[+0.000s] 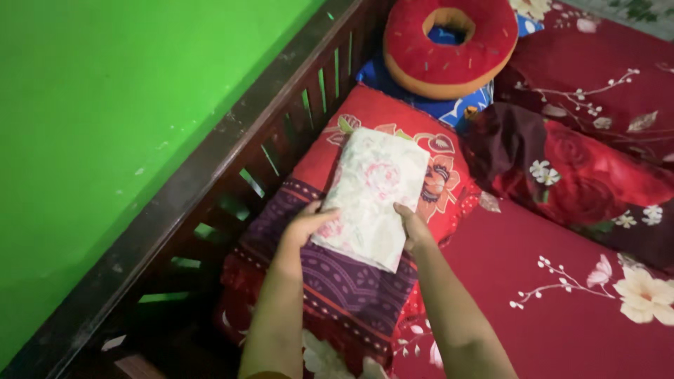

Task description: The person tidies a bedroom by folding a plastic-wrapped blanket, arranging a small broom on the bed, and sweeping the floor around furniture.

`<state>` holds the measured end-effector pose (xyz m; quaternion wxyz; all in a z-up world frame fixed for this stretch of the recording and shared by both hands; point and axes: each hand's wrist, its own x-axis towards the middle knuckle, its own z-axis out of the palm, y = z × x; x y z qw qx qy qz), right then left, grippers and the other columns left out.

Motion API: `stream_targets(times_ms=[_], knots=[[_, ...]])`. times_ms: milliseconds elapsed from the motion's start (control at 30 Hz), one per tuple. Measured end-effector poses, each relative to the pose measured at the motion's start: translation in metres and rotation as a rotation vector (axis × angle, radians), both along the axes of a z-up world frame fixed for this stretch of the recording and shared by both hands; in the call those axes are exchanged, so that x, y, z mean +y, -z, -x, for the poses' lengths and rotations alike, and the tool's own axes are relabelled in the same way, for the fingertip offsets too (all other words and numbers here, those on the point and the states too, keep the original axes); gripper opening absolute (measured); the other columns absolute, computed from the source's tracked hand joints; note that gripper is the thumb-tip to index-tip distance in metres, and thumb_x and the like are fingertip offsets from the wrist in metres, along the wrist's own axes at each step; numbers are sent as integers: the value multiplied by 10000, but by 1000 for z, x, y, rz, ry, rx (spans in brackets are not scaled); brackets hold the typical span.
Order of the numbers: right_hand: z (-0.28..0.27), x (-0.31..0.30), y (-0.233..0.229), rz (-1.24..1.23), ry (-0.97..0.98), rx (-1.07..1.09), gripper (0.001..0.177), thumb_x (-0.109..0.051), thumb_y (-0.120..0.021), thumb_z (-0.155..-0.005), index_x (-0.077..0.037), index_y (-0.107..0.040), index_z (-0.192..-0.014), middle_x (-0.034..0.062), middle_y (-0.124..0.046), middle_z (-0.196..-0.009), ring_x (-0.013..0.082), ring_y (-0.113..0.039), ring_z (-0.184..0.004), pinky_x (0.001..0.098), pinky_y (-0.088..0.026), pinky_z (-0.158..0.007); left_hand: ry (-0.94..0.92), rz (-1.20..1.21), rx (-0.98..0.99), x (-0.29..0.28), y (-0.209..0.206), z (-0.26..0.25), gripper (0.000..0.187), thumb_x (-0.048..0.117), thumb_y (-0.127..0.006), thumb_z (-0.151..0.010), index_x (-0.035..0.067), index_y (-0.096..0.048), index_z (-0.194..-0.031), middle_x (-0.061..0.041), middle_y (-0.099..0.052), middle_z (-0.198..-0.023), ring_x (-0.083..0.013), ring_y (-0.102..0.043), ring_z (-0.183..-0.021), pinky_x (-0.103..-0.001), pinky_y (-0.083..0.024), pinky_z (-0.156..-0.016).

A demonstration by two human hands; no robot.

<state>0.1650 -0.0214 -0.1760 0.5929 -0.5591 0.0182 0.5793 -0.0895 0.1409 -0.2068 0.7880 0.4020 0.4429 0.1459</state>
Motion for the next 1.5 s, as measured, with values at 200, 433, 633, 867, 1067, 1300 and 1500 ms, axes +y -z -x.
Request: stream_targets(times_ms=[200, 433, 633, 867, 1067, 1300, 1500], knots=[[5, -2, -10, -203, -42, 218, 522, -282, -605, -1011, 7, -538, -1441, 201, -706, -1347, 334, -690, -1225, 499, -556, -1045, 36, -434, 230, 29, -2, -18, 564, 109, -788, -708, 50, -636, -1248, -118, -750, -1054, -256, -723, -880, -381, -595, -714], [39, -28, -83, 110, -176, -133, 544, -376, -590, -954, -239, -357, -1426, 169, -571, -1380, 418, -652, -1089, 688, -551, -758, 142, -1052, 909, -35, -100, -54, 742, 214, -663, -882, 211, -374, -1566, -93, -219, -1681, -407, -265, -1475, -603, -266, -1146], [8, -95, -63, 163, -307, -209, 624, -341, -631, -953, -219, -361, -1502, 237, -603, -1323, 361, -661, -942, 583, -570, -737, 665, -1081, 919, -104, -153, -90, 704, 436, -596, -956, 293, -302, -1580, -56, -73, -1701, -379, -13, -1562, -611, -77, -1231], [-80, -241, -67, 99, -18, -362, 688, -297, -553, -982, -117, -262, -1579, 198, -630, -1262, 396, -706, -1002, 543, -597, -819, 781, -1209, 655, -191, -114, -188, 724, 465, -579, -969, 171, -345, -1587, -206, -169, -1680, -458, -181, -1525, -518, -198, -1251], [-121, -422, -104, 169, 168, -446, 652, -292, -519, -1007, -62, -288, -1572, 200, -651, -1231, 371, -708, -1028, 500, -607, -855, 816, -1131, 338, -354, -109, -278, 697, 438, -588, -946, 129, -404, -1543, -191, -212, -1671, -360, -248, -1537, -459, -273, -1209], [-148, -695, -100, 229, 382, -452, 650, -258, -571, -981, -74, -322, -1552, 167, -678, -1215, 341, -728, -957, 483, -605, -796, 921, -1119, 131, -594, -116, -351, 679, 443, -617, -930, 112, -465, -1503, -194, -281, -1647, -339, -299, -1518, -438, -300, -1202], [-143, -980, -76, 358, 642, -481, 570, -268, -595, -973, -112, -427, -1494, 143, -706, -1181, 299, -735, -836, 438, -601, -696, 1074, -1098, -95, -802, -98, -408, 673, 453, -648, -904, 96, -523, -1461, -197, -423, -1596, -329, -385, -1495, -426, -335, -1204]])
